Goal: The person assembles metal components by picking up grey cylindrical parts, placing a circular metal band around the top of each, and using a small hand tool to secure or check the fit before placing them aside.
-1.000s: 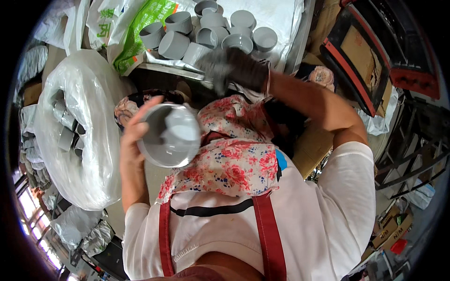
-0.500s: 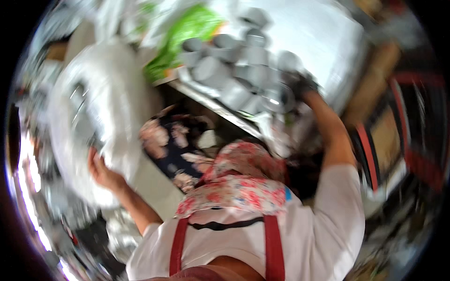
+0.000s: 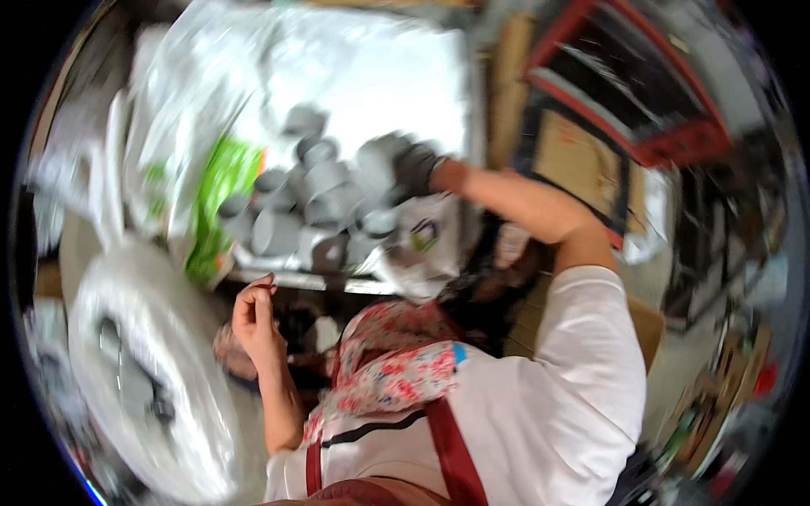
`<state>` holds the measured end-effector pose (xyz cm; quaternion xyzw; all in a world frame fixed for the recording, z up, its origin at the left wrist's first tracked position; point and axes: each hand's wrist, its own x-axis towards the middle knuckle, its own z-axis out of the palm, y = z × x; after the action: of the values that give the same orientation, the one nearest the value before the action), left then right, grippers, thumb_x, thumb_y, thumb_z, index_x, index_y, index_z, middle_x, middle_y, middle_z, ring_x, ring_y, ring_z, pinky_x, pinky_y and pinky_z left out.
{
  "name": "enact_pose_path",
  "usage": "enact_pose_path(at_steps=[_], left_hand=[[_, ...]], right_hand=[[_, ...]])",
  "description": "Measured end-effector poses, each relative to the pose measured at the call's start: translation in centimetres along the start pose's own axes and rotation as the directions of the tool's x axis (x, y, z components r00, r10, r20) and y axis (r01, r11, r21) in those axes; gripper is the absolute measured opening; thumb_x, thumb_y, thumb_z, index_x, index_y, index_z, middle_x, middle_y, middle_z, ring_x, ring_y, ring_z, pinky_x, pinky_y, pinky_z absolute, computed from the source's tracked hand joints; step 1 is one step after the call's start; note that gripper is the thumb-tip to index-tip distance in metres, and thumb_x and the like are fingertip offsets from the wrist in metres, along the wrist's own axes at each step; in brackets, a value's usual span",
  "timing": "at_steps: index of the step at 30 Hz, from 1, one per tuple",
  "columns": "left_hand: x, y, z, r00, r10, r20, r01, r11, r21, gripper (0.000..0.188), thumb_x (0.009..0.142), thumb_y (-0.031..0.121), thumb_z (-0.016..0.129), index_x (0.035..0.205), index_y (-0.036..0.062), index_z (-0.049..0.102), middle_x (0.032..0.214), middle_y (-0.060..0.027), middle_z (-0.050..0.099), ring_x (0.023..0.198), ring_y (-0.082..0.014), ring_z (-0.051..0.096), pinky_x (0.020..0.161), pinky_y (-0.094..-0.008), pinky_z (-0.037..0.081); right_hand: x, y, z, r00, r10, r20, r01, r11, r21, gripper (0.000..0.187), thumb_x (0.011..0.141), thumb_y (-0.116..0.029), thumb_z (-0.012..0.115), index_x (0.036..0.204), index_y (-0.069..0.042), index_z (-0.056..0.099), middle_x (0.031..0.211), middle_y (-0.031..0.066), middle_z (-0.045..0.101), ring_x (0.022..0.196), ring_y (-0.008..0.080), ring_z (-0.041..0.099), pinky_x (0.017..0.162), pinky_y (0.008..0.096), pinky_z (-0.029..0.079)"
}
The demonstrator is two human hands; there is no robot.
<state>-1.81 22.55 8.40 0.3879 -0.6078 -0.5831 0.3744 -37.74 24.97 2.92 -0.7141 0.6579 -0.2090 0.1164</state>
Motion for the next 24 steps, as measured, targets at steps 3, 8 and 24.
enact_pose_path(at_steps=[3,8,24], left_hand=[[-0.6,1.3,6.7,0.97,-0.014,0.242,-0.005,0.997,0.078,0.053,0.085,0.013,0.053,0.13,-0.0006,0.029,0.13,-0.0133,0.035,0.116,-0.0212,0.037,0.098,-0.032,0.027],[-3.8,2.3,10.8,0.94,-0.146,0.308,0.255,0.9,-0.352,0.047,0.083,0.005,0.053,0.125,-0.0038,0.035,0.12,-0.0112,0.047,0.108,-0.0163,0.047,0.094,-0.0285,0.034],[-5.4,-3.0,4.6,0.922,-0.386,0.029,0.366,0.844,-0.393,0.017,0.083,0.006,0.047,0.097,-0.0026,0.052,0.089,-0.0077,0.057,0.081,-0.0145,0.054,0.078,-0.0269,0.043]], right_hand=[[-3.7,-8.1,-2.6,0.996,-0.06,-0.065,0.067,0.991,0.118,0.089,0.049,-0.043,0.076,0.114,0.005,0.039,0.108,0.0201,0.046,0.094,0.032,0.05,0.082,0.0392,0.042],[-11.4,-12.9,-3.5,0.972,0.073,-0.224,-0.003,0.954,0.3,0.087,0.053,-0.038,0.075,0.117,0.007,0.037,0.106,0.0208,0.048,0.094,0.0304,0.051,0.083,0.0417,0.041],[-26.3,22.8,-26.9,0.317,0.581,-0.75,-0.946,0.244,-0.212,0.028,0.075,-0.029,0.055,0.091,-0.008,0.063,0.093,0.0181,0.06,0.091,0.0337,0.055,0.08,0.0383,0.044]])
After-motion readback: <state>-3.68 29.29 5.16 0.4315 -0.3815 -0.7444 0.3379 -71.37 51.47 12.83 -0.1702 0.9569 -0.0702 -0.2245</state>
